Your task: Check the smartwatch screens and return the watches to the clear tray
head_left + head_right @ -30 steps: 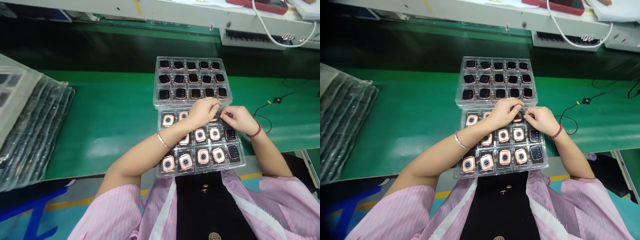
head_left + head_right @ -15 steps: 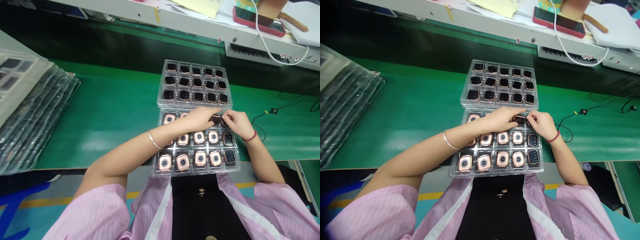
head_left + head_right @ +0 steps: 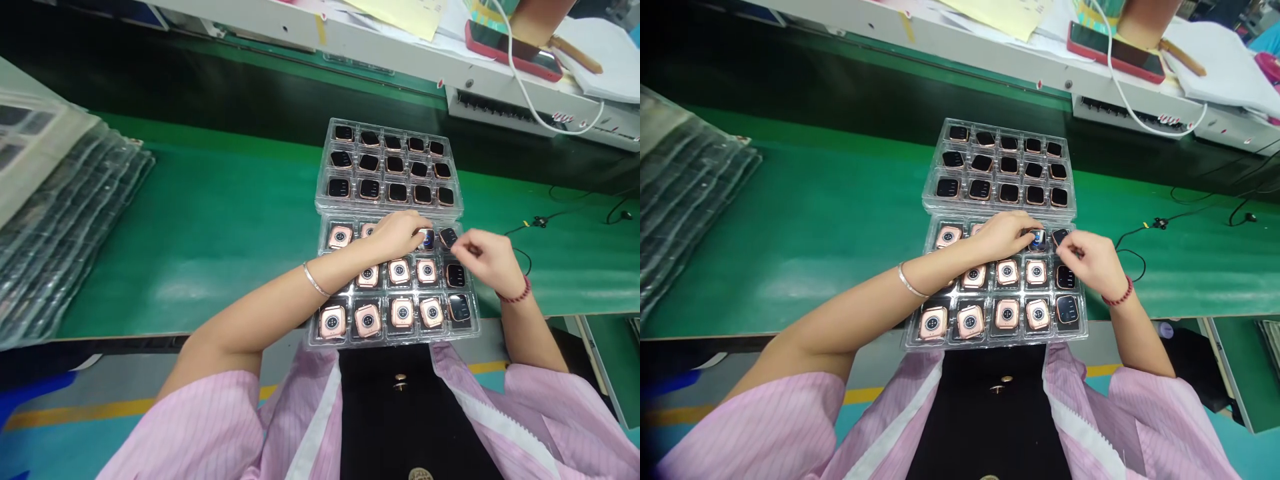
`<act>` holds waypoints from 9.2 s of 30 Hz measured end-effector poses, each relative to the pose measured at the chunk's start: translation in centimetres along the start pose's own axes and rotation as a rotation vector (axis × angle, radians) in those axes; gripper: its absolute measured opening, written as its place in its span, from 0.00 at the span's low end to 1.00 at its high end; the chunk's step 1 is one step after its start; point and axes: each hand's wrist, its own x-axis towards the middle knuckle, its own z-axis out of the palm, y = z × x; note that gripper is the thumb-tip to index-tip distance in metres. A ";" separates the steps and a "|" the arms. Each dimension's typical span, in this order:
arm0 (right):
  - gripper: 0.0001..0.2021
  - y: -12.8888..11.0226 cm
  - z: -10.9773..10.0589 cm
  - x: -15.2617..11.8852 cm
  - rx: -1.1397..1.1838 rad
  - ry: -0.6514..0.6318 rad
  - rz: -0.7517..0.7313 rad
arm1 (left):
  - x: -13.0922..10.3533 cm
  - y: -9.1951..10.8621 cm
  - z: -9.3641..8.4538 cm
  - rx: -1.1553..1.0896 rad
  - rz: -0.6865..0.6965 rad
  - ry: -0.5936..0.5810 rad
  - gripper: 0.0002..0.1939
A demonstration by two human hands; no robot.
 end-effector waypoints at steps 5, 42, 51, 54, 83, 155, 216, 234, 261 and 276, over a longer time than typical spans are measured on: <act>0.10 -1.8 -0.4 -2.6 0.047 -0.271 -0.031 | -0.3 0.7 -0.8 0.025 -0.001 -0.004 0.19; 0.11 -3.9 -0.4 -5.8 0.219 -0.108 0.218 | -5.5 5.0 -0.9 -0.189 0.204 -0.331 0.26; 0.10 -3.4 0.1 -5.9 0.125 -0.064 0.181 | -5.3 5.1 0.0 -0.480 -0.024 -0.232 0.16; 0.08 -2.5 -0.1 -4.8 0.054 -0.033 0.151 | -5.6 5.3 0.3 -0.375 0.063 -0.227 0.18; 0.11 -0.8 4.4 6.2 0.105 -0.125 0.090 | -3.6 -2.4 -2.2 -0.301 -0.178 0.145 0.23; 0.15 -4.6 1.8 -1.5 0.223 -0.276 -0.030 | -9.8 1.6 -2.5 -0.712 -0.008 -0.328 0.27; 0.04 -2.3 5.3 5.5 0.303 -0.019 -0.020 | -10.9 0.7 -2.3 0.035 0.591 -0.289 0.18; 0.09 -4.4 6.5 7.9 0.364 -0.086 0.013 | -8.7 -4.8 -4.3 -0.383 -0.108 0.104 0.33; 0.11 -7.9 5.7 5.1 0.255 -0.455 -0.332 | -8.7 -4.7 -5.2 -0.116 -0.059 0.237 0.15; 0.11 -3.9 7.1 7.5 0.405 -0.110 -0.014 | -8.7 -4.6 -4.8 -0.681 -0.150 -0.005 0.24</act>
